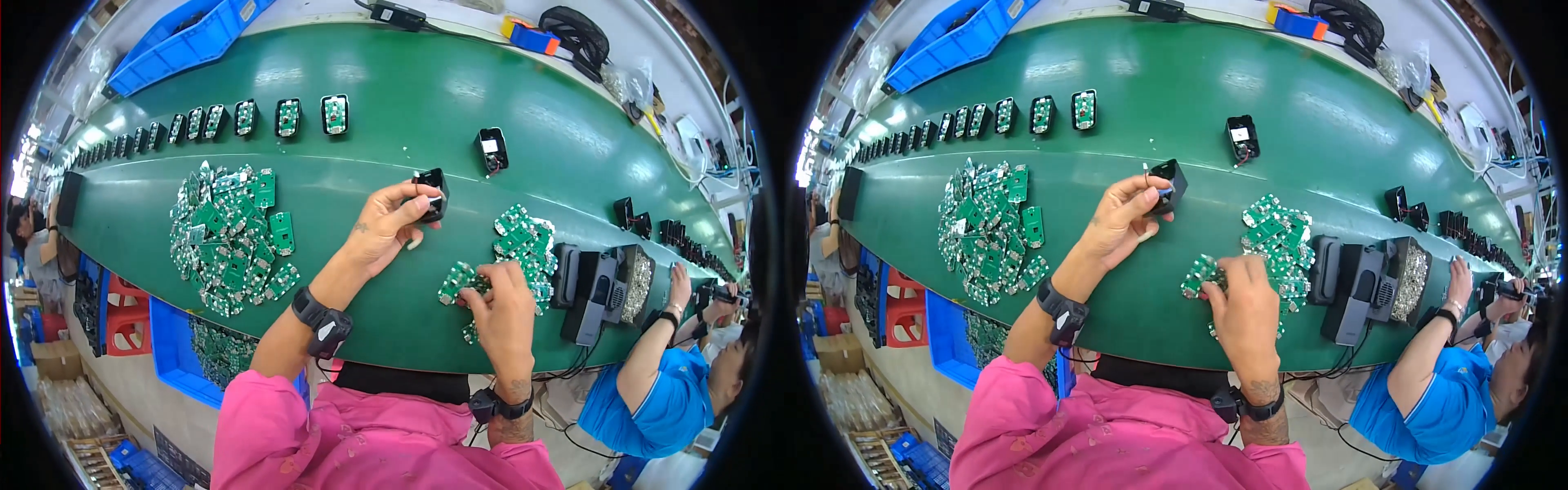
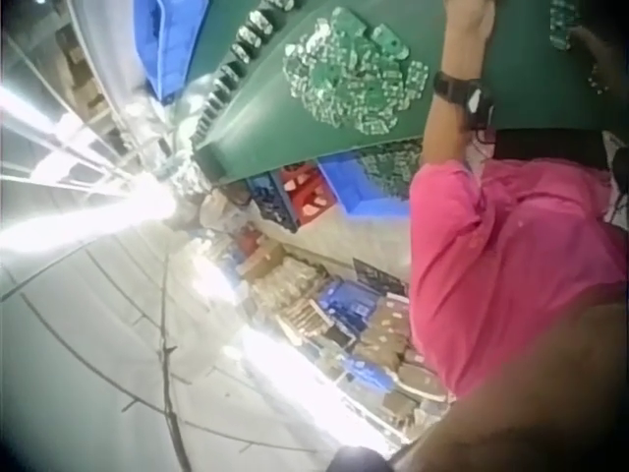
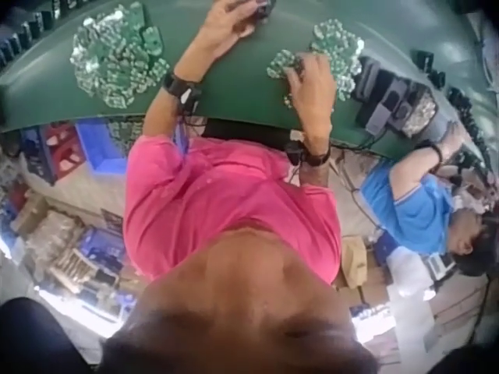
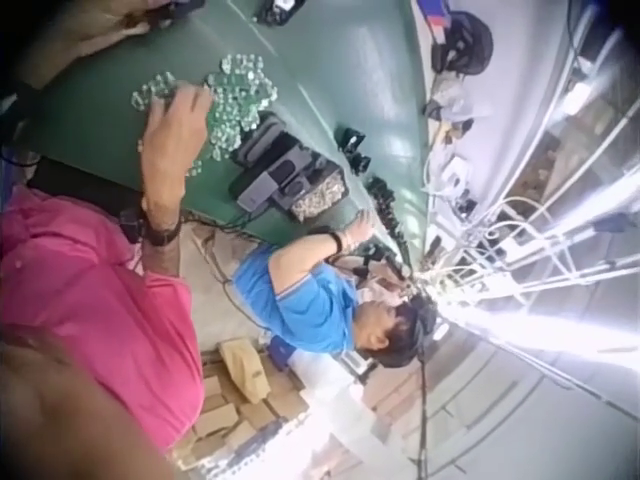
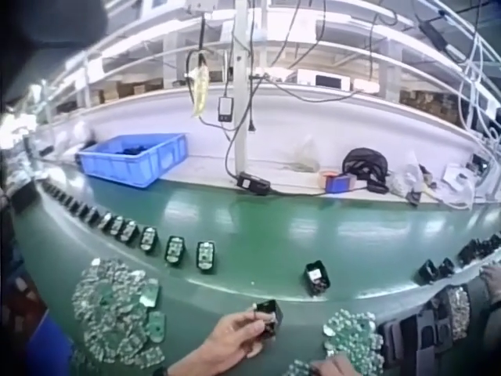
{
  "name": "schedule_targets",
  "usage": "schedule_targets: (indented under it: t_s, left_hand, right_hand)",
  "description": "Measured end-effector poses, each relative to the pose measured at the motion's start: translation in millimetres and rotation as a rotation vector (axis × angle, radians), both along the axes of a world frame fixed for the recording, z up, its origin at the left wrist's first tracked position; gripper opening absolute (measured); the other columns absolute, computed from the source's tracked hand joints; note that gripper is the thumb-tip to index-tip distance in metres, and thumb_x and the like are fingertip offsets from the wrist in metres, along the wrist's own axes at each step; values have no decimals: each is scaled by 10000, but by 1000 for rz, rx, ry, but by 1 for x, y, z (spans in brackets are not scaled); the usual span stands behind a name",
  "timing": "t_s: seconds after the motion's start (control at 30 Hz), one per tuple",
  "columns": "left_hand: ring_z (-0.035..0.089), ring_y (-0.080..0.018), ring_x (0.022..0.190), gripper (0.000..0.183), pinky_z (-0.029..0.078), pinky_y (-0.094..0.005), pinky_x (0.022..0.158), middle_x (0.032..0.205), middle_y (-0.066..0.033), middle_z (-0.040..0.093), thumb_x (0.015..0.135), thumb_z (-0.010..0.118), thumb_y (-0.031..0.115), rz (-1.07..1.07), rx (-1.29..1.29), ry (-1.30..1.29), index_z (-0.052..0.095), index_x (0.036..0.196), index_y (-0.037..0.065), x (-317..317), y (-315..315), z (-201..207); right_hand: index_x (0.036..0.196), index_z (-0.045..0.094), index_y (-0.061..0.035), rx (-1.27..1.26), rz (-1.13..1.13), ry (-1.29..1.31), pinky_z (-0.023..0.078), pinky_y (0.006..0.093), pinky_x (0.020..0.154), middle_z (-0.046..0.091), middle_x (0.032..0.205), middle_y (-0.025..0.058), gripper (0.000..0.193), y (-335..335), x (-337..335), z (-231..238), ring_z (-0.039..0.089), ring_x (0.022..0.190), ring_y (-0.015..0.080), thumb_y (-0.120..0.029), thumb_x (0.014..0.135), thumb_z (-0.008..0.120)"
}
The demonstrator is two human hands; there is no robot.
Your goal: The person assembles electronic devices by hand, picking up a black plastic housing and a green circuit board, fitting the board into the housing, and pressing them together. The person then places the assembled unit onto the green conveyor belt and repeats the process.
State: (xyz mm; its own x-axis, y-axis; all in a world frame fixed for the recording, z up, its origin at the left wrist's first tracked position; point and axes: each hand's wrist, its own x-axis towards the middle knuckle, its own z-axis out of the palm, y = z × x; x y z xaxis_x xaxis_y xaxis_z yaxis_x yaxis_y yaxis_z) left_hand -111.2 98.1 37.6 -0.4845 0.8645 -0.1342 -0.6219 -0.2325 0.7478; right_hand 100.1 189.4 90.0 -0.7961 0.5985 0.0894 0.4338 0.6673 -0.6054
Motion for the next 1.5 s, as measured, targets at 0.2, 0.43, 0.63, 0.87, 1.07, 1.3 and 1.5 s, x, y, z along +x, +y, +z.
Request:
schedule_targets:
  t_s: [0.2, 0.43, 0.63, 0.87, 1.07, 1.3, 1.5]
  left_hand:
    - [730, -243, 838, 279, 610, -277, 601, 951, -51, 673, 981, 650, 309, -47, -22, 54, 676, 1089, 53, 7, 0, 1]
    - [532, -218, 1150, 274, 527, -304, 866, 990, -46, 692, 953, 681, 270, -92, -27, 779, 757, 1061, 29, 14, 3, -2]
    - [502, -197, 1128, 159, 490, -306, 879, 1041, -74, 658, 910, 690, 115, -56, -55, 924, 775, 1037, 69, 37, 7, 7]
    - [578, -154, 1001, 159, 494, -295, 832, 1195, -104, 514, 868, 684, 20, -166, -144, 862, 749, 1013, 29, 40, 4, 8]
    - [604, -142, 997, 310, 516, -286, 843, 1264, -104, 466, 851, 703, -8, -204, -47, 998, 689, 1159, 27, 41, 3, 7]
    - [517, -215, 1264, 694, 499, -349, 1017, 1419, -128, 444, 807, 750, 2, -241, -60, 233, 446, 1431, 11, 49, 3, 23]
    - [566, -189, 1184, 565, 538, -312, 929, 1307, -127, 554, 885, 680, 1, -296, -54, 251, 476, 1411, -9, 46, 2, 26]
  right_hand:
    - [1032, 631, 84, -704, -148, 194, 520, 220, 537, 685, 787, 90, 277, 8, 13, 1, 662, 632, 110, 39, 802, 779]
    - [1063, 603, 66, -1260, -246, 512, 554, 255, 516, 674, 753, 110, 167, 6, 16, 5, 668, 585, 157, -8, 922, 655]
    - [1157, 495, -8, -1270, -317, 642, 503, 256, 431, 677, 730, 131, 178, 11, 1, -1, 603, 482, 142, -77, 1007, 563]
    - [1131, 508, 10, -1130, -308, 578, 470, 213, 438, 674, 722, 111, 219, 6, -8, -6, 619, 498, 129, -100, 982, 625]
    - [1130, 526, 4, -1080, -288, 496, 438, 192, 448, 670, 717, 71, 223, 6, -8, -11, 579, 507, 74, -102, 973, 643]
    - [1138, 524, -17, -950, -329, 468, 392, 175, 484, 638, 704, 28, 218, 2, -7, -12, 538, 551, 37, -95, 973, 642]
    - [1155, 522, -25, -861, -289, 438, 413, 175, 521, 651, 824, 42, 260, -2, -6, -18, 574, 664, 46, -44, 940, 668]
